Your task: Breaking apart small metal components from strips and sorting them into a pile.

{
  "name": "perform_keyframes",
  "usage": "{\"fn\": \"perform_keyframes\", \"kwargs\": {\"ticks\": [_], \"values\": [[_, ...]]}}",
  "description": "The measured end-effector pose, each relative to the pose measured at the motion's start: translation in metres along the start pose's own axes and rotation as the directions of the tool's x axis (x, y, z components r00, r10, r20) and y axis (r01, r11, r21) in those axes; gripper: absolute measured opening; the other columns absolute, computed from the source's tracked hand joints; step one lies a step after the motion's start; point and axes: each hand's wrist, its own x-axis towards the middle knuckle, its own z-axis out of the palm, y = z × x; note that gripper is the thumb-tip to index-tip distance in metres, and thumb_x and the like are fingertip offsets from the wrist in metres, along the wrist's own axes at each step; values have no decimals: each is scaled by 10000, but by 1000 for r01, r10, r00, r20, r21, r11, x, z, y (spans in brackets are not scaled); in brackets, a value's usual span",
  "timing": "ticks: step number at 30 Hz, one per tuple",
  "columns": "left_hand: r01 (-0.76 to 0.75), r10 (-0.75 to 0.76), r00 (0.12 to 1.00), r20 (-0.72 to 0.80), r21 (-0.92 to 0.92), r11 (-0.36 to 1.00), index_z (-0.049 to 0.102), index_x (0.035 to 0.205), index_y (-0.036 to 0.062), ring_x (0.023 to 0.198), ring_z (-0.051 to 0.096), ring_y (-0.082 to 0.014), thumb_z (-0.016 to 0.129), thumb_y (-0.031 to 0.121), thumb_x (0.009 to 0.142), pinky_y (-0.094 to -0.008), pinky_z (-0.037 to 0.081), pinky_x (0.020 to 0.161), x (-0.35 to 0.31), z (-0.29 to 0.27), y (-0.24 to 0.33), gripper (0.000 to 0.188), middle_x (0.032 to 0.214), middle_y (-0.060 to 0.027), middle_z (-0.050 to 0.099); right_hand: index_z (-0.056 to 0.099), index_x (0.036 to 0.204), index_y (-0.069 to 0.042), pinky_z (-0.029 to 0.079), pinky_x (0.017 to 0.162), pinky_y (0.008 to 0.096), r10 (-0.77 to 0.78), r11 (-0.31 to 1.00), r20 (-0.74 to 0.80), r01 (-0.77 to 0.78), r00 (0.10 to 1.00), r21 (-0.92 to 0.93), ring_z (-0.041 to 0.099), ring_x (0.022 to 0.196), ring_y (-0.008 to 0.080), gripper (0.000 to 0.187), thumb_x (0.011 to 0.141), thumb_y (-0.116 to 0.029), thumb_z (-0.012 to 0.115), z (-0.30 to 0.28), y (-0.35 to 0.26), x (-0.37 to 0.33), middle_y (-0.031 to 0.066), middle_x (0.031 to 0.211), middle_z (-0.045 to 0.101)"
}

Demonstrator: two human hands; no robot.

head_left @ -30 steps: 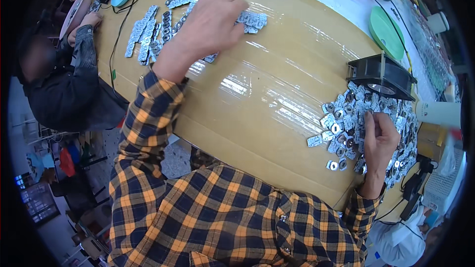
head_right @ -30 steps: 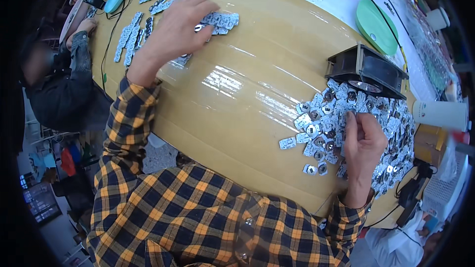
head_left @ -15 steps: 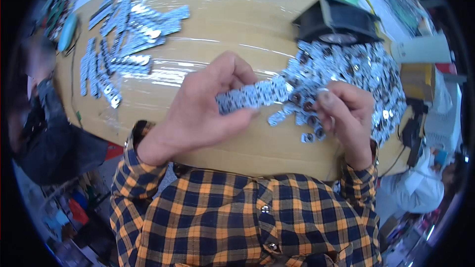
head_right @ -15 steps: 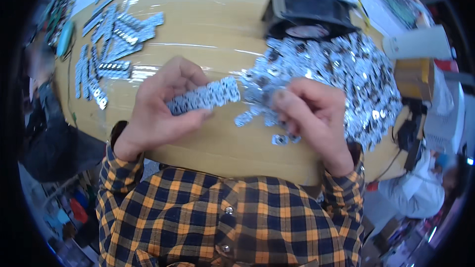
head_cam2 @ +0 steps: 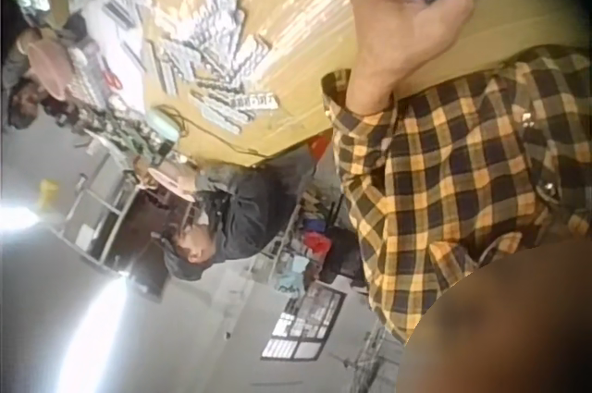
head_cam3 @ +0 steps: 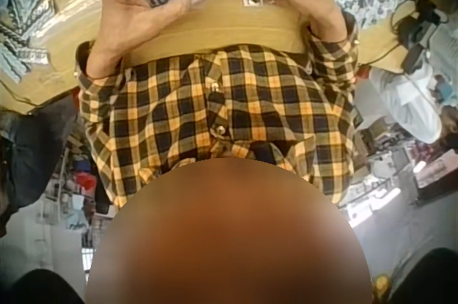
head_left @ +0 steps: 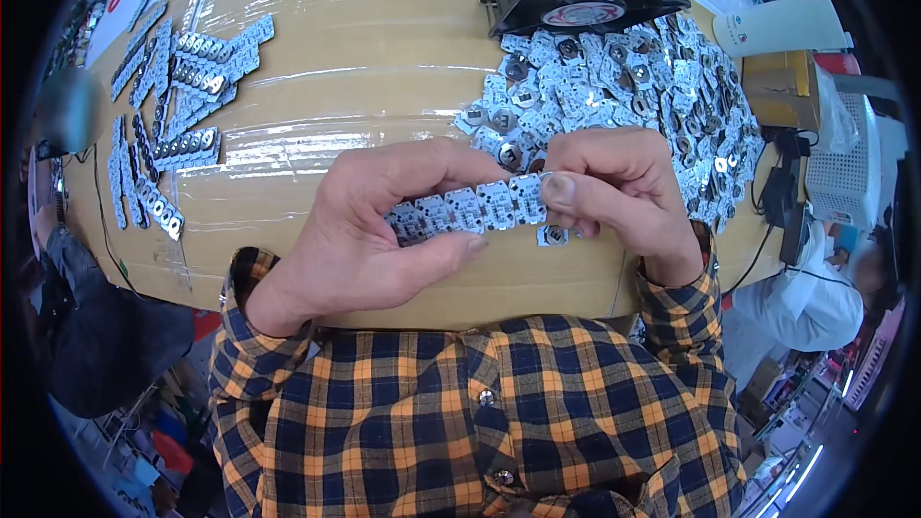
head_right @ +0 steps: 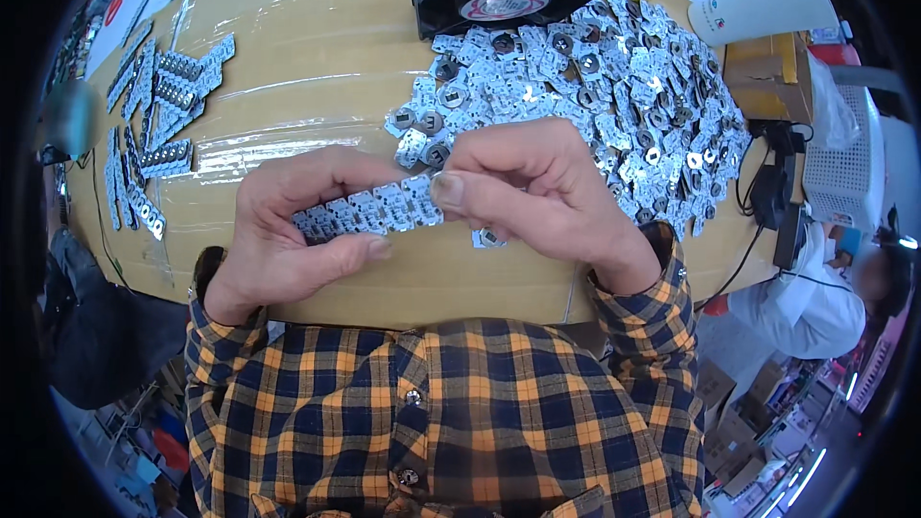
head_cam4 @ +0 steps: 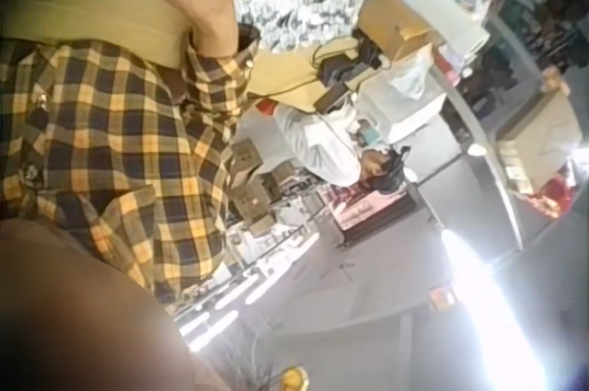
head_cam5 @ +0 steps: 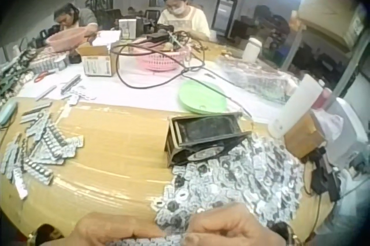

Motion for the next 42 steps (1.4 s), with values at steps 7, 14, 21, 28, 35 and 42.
{"fn": "perform_keyframes", "kwargs": {"ticks": [7, 14, 21, 28, 35, 42], "values": [[46, -55, 995, 83, 107, 993, 667, 894, -25, 723, 606, -100, 682, 42, 801, -230, 480, 670, 21, -15, 9, 116, 758, -58, 660, 635, 730, 0, 345, 453, 231, -200, 967, 44, 204, 979, -153, 473, 483, 56, 209, 911, -100, 600, -4, 2, 1, 11, 562, 536], [231, -192, 959, 207, -183, 956, 662, 879, -24, 632, 593, -57, 686, 91, 855, -190, 454, 528, 49, -17, 5, 119, 750, -18, 660, 565, 708, 34, 341, 377, 212, -8, 994, -104, 19, 995, 106, 438, 407, 69, 295, 936, -152, 557, -5, 2, 0, 42, 575, 532], [-11, -5, 996, -91, -170, 985, 650, 937, -39, 631, 614, -86, 689, 60, 850, -201, 472, 526, 52, -2, -16, 138, 807, -45, 671, 524, 720, 22, 376, 329, 237, 191, 809, -189, -45, 963, 586, 392, 374, 62, 312, 978, -147, 478, -2, 11, 9, 45, 561, 514], [-317, 383, 922, -47, 473, 822, 675, 961, -5, 673, 638, -189, 719, -42, 745, -257, 471, 587, 54, 1, -15, 223, 805, -111, 670, 583, 744, 4, 337, 370, 185, 89, 982, -326, -29, 941, 185, 440, 394, 32, 257, 952, -144, 553, -3, 11, 7, 8, 552, 536], [-368, 500, 862, -83, 575, 730, 651, 911, -1, 546, 575, -182, 694, -58, 753, -271, 419, 469, 56, 2, -20, 173, 707, -96, 603, 594, 692, -3, 310, 431, 204, -9, 1000, -190, 5, 982, -18, 427, 465, 24, 274, 931, -139, 593, -2, 8, 11, -27, 548, 510], [-332, 497, 847, -190, 540, 774, 651, 928, -19, 583, 585, -161, 672, -76, 754, -253, 437, 499, 60, -4, -22, 185, 728, -89, 605, 604, 701, -8, 293, 406, 190, 137, 983, -252, -100, 958, 153, 411, 435, 12, 267, 931, -140, 583, -1, 8, 10, -34, 541, 509]]}}
